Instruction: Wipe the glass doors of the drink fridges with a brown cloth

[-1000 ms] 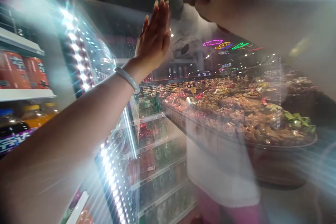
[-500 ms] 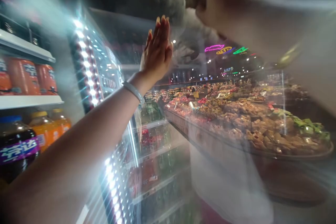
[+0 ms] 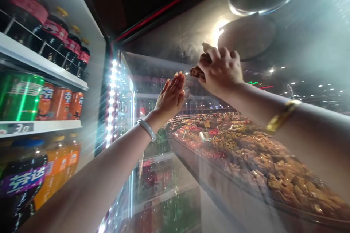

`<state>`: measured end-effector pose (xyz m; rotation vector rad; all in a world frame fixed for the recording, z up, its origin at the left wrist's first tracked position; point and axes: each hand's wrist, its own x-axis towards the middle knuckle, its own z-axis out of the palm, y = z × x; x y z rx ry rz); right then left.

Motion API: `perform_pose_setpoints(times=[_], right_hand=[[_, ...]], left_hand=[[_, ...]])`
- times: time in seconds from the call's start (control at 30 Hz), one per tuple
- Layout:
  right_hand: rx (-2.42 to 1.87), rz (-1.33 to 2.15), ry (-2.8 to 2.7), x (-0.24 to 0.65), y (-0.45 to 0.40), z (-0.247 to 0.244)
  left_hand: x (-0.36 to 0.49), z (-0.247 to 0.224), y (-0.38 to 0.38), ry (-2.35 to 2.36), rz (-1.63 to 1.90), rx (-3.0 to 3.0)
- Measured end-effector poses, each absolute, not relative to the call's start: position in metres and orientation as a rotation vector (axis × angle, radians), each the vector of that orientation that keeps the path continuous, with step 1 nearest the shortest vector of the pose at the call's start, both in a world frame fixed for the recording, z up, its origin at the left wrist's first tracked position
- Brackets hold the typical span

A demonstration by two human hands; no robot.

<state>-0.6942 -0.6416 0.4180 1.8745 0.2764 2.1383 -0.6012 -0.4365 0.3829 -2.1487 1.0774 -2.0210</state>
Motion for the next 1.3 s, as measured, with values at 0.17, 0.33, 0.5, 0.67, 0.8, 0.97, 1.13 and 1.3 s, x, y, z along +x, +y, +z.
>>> perform_pose_setpoints(times=[0.17, 0.33, 0.5, 0.67, 0.8, 0.97, 1.13, 1.3], right_hand=[[1.805, 2.031, 0.316, -0.673, -0.589, 0.405], [1.784, 1.762, 0.536, -0.682, -0.627, 0.393], [1.87, 2.186, 0.24, -0.679, -0.617, 0.455], [1.819, 2.006, 0.402, -0.653, -0.555, 0.425], [1.83, 1.716, 0.608, -0.66, -0.574, 0.365], [2.007, 1.911, 0.428, -0.68, -0.591, 0.386], [1.999, 2.025, 0.364, -0.658, -0.524, 0.394], [1.988, 1.753, 0.71, -0.647, -0.53, 0.344]], left_hand=[[-0.597, 0.379, -0.431, 1.042, -2.088, -2.207], [-0.589, 0.374, -0.401, 0.993, -2.056, -2.244], [-0.585, 0.375, -0.387, 0.977, -2.016, -2.262], [-0.583, 0.37, -0.385, 0.982, -2.039, -2.297], [-0.579, 0.361, -0.367, 0.967, -2.045, -2.35], [-0.573, 0.359, -0.352, 0.988, -2.014, -2.335], [-0.57, 0.36, -0.349, 0.98, -1.987, -2.328], [-0.561, 0.346, -0.327, 1.013, -1.969, -2.333]])
